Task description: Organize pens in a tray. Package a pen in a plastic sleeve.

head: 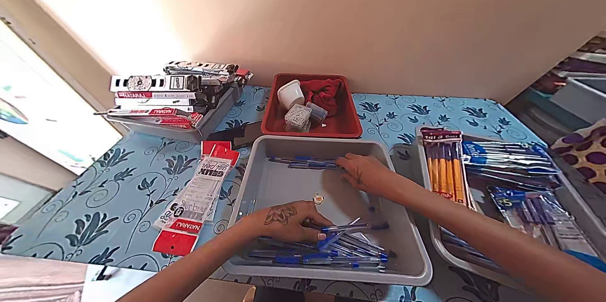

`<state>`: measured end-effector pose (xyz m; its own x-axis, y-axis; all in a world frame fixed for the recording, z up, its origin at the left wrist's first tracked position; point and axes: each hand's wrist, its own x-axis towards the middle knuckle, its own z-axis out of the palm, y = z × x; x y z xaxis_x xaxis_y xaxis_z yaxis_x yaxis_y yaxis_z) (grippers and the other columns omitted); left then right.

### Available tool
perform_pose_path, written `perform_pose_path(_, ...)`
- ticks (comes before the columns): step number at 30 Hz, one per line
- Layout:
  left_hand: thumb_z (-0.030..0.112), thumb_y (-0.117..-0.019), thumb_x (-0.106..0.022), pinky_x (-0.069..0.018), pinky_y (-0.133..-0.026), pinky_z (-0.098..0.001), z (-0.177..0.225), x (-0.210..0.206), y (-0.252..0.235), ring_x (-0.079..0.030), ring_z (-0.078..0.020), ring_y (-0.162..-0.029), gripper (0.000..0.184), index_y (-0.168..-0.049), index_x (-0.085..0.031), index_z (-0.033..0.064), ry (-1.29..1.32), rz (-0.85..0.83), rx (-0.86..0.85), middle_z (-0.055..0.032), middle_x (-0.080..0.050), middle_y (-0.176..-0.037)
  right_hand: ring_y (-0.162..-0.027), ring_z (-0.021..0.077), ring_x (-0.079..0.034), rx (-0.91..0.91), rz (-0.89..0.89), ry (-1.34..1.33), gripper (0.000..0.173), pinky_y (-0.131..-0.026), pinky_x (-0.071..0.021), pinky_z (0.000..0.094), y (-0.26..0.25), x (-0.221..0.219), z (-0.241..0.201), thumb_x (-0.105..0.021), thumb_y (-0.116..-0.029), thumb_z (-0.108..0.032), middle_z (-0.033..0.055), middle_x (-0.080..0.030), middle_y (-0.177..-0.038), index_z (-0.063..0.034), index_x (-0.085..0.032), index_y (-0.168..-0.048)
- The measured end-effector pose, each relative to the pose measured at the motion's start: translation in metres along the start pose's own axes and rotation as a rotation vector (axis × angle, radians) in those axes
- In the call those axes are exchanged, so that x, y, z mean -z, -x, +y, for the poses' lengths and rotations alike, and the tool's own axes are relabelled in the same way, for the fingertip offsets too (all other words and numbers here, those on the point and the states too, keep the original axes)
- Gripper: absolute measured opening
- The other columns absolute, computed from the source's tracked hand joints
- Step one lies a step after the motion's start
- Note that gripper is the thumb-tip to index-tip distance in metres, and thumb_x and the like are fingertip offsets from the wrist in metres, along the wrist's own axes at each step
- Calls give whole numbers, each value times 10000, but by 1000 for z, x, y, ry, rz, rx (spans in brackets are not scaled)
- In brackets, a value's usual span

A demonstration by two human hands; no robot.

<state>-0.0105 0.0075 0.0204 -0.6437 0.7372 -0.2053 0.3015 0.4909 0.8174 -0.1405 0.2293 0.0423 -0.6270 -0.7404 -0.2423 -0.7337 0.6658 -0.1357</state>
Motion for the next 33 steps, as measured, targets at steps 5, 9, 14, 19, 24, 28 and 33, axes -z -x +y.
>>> perform_pose_path(5,46,-1013,-543,-466,-902,-399,1,2,-1,-589,-262,-1014,317,-1292,-692,34,-29,-27,7,-209,-641,-1104,-1080,403,-652,-47,-28,-23,327,-916,-507,563,-2,1,0,-556,-1060,-209,237,-655,-1147,28,-609,-1279)
perform_pose_path(9,-72,-986,-455,-479,-917,-353,-1,3,1,-609,-213,-1030,389,-1274,-695,31,-11,20,16,-181,-657,-1131,-1073,416,-655,-71,-126,22,297,-909,-499,579,-3,9,-3,-505,-1074,-188,244,-669,-1095,45,-603,-1231)
perform_pose_path(14,-31,-866,-541,-563,-823,-447,-4,-4,5,-709,-316,-928,301,-1077,-749,19,-531,681,-287,-163,-730,-990,-1035,423,-649,134,-257,65,234,-887,-482,595,11,19,0,-576,-1042,-149,247,-672,-1047,53,-661,-1124)
perform_pose_path(19,193,-1032,-518,-509,-970,-493,-1,-1,0,-644,-375,-1128,334,-1255,-672,-3,-433,525,-109,-227,-679,-1169,-894,325,-678,308,-498,-187,190,-835,-517,528,46,21,-11,-597,-1023,-79,190,-717,-968,10,-727,-1129)
perform_pose_path(24,230,-1058,-519,-478,-988,-545,6,-8,-6,-610,-423,-1177,345,-1249,-678,-10,-434,141,-71,-252,-649,-1226,-1039,391,-672,206,-271,-81,237,-910,-499,590,28,26,-16,-539,-1024,-44,216,-712,-1068,7,-710,-1180)
perform_pose_path(28,251,-1072,-494,-476,-991,-502,4,-10,-2,-620,-380,-1150,353,-1225,-708,15,-341,140,-99,-230,-670,-1179,-982,384,-678,211,70,-11,266,-824,-532,551,-16,7,-11,-557,-1040,-126,215,-679,-1057,8,-671,-1239)
perform_pose_path(33,250,-1054,-535,-472,-986,-531,6,-8,-2,-619,-399,-1150,336,-1215,-718,19,-337,144,-88,-242,-669,-1175,-1125,476,-625,187,-59,64,328,-907,-486,615,-36,4,-31,-483,-1062,-111,304,-609,-1242,74,-574,-1318)
